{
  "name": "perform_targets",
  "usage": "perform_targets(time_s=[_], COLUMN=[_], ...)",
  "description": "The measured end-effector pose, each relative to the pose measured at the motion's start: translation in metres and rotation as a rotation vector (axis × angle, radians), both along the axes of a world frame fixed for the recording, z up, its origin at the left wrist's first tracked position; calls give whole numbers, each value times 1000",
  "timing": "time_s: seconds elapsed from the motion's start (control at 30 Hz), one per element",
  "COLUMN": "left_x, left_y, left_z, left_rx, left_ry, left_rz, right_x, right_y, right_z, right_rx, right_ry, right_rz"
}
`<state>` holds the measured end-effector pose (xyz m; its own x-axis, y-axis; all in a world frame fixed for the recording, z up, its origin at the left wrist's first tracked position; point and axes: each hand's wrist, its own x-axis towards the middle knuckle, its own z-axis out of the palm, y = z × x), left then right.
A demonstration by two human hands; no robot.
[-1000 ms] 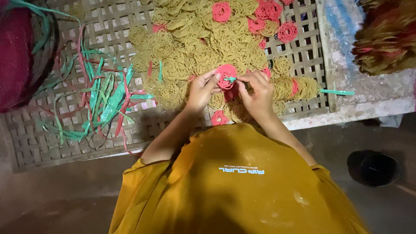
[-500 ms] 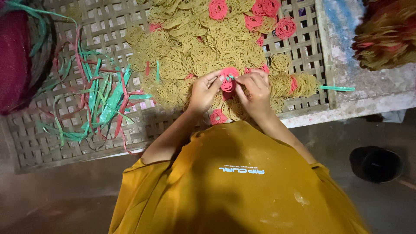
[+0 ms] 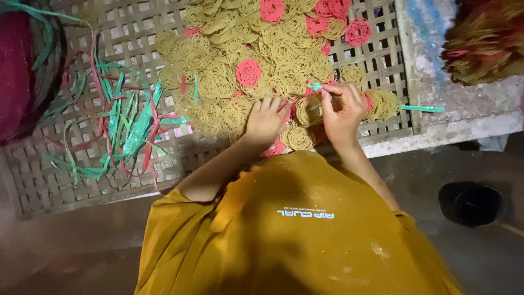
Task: The person repeatedly picks up small bundles of dried noodles from a plastic tray and ties them with a green plastic strip. The tied bundles are placed back on the tray among other completed bundles.
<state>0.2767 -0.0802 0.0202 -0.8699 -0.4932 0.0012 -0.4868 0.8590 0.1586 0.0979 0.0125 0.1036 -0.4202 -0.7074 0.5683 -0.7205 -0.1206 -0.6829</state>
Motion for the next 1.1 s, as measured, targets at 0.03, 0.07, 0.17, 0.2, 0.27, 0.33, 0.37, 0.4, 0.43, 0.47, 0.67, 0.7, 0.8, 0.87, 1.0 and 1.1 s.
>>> perform_targets(time_s=[0.03, 0.07, 0.17, 0.2, 0.27, 0.33, 0.37, 0.4, 0.43, 0.47, 0.67, 0.7, 0.8, 0.87, 1.0, 1.1], left_x=[0, 0, 1, 1, 3, 9, 13, 15, 16, 17, 10, 10, 7, 5, 1, -2], left_y=[-1, -3, -8, -8, -14, -24, -29, -34, -39, -43, -36, -33, -24, -18, -11, -12], left_z=[-2, -2, 0, 2, 5, 9, 10, 12, 13, 14, 13, 13, 14, 16, 25, 38], left_rx=[-2, -3, -137, -200, -122, 142, 370, 596, 787, 978, 1451, 1436, 1372, 1311, 1209, 1357], left_ry=[17, 32, 39, 36, 240, 423, 501, 577, 607, 632, 971, 960, 994, 971, 944, 1044], left_rz=[3, 10, -33, -59, -29, 78, 171, 264, 378, 495, 585, 586, 561, 514, 416, 319], right_x=[2, 4, 8, 9, 10, 9, 9, 9, 10, 11, 22, 23, 25, 26, 25, 21], right_y=[1, 2, 4, 5, 7, 9, 9, 9, 8, 7, -10, -14, -16, -13, -11, -13], right_z=[3, 5, 11, 12, 13, 14, 13, 11, 9, 6, -18, -20, -22, -20, -15, -13], right_rx=[1, 4, 19, 19, 22, 31, 36, 52, 67, 84, 33, 39, 74, 117, 167, 230], right_ry=[4, 5, -16, -16, -16, -28, -35, -79, -124, -170, 134, 145, 231, 361, 379, 223], right_rz=[0, 4, -6, -11, -21, 6, 22, 28, 35, 44, 96, 109, 133, 123, 137, 159])
